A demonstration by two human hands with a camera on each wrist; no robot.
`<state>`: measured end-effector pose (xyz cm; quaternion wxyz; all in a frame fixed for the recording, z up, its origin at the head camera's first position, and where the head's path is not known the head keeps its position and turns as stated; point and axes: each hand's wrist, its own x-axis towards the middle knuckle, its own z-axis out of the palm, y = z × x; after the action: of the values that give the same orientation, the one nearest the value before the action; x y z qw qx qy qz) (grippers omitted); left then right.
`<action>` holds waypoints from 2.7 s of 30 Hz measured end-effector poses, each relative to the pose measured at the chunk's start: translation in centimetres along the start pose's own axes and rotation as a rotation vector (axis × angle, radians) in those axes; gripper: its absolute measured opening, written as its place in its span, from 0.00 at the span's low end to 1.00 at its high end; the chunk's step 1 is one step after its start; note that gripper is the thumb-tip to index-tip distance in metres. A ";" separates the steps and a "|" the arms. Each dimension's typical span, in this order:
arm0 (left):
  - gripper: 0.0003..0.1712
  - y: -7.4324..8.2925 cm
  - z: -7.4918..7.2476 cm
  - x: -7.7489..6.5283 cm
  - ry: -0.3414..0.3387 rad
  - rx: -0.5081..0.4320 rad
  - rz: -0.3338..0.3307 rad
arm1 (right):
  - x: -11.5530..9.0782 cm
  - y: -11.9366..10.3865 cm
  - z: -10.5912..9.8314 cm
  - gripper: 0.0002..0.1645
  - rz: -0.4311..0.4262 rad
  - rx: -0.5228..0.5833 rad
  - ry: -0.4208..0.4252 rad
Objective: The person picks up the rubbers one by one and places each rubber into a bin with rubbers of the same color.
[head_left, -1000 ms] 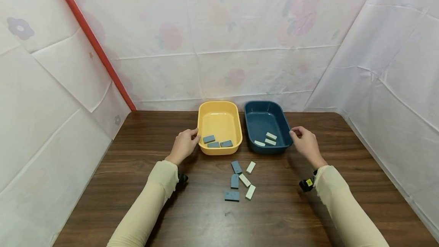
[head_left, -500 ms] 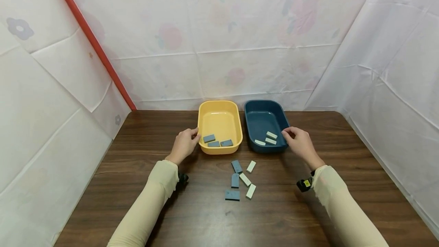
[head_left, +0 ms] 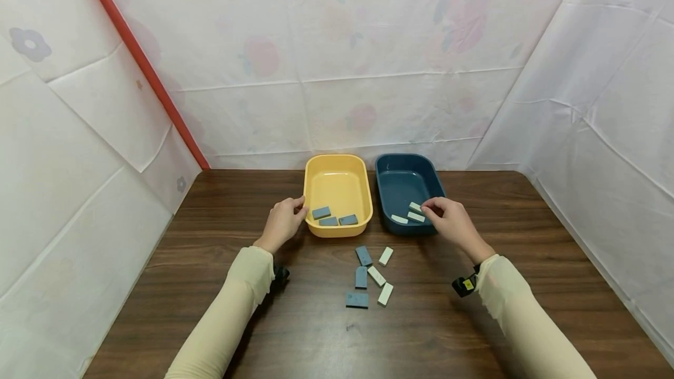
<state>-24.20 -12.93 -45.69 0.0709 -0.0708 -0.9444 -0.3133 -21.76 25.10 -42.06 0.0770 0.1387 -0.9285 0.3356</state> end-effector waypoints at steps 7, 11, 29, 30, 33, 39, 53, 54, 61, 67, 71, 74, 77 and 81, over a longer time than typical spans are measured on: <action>0.24 0.0 0.0 0.0 0.001 -0.009 0.009 | -0.1 -1.1 0.4 0.10 -0.080 0.002 -0.056; 0.24 -0.1 0.0 0.0 -0.001 -0.011 0.010 | -0.3 -1.6 0.8 0.08 -0.132 -0.017 -0.111; 0.24 0.2 -0.3 -0.3 0.004 -0.016 0.015 | -0.5 -2.0 3.8 0.10 -0.312 -0.129 -0.363; 0.24 0.2 -0.3 -0.3 0.003 -0.017 0.015 | -0.5 -2.0 3.9 0.10 -0.312 -0.139 -0.376; 0.24 0.3 -0.3 -0.2 0.000 -0.018 0.013 | -0.6 -2.1 4.3 0.12 -0.303 -0.169 -0.415; 0.24 0.3 -0.3 -0.2 -0.014 -0.022 0.001 | -0.8 -2.3 5.1 0.15 -0.310 -0.191 -0.473; 0.24 0.2 -0.3 -0.2 -0.032 -0.015 -0.009 | -1.5 -2.2 6.5 0.15 -0.334 -0.222 -0.512; 0.24 0.2 -0.3 -0.2 -0.033 -0.016 -0.011 | -1.6 -2.3 6.5 0.15 -0.335 -0.223 -0.511; 0.24 0.2 -0.4 -0.1 -0.038 -0.008 -0.018 | -1.4 -2.6 6.9 0.18 -0.381 -0.260 -0.515; 0.25 0.2 -0.4 -0.1 -0.054 0.001 -0.019 | -1.4 -2.5 7.4 0.13 -0.389 -0.284 -0.513; 0.25 0.2 -0.4 -0.1 -0.048 0.006 -0.023 | -1.5 -2.6 7.5 0.10 -0.393 -0.284 -0.504; 0.24 0.2 -0.4 -0.1 -0.040 0.006 -0.024 | -1.5 -2.6 7.5 0.09 -0.384 -0.272 -0.501; 0.24 0.3 -0.3 -0.1 -0.042 0.008 -0.025 | -1.6 -2.6 7.4 0.09 -0.386 -0.264 -0.503; 0.24 0.3 -0.3 0.0 -0.045 0.015 -0.023 | -1.8 -2.7 7.2 0.08 -0.399 -0.262 -0.495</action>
<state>-24.07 -12.90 -45.26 0.0464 -0.0664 -0.9488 -0.3053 -19.63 18.86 -46.35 -0.0693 0.3839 -0.9088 0.1482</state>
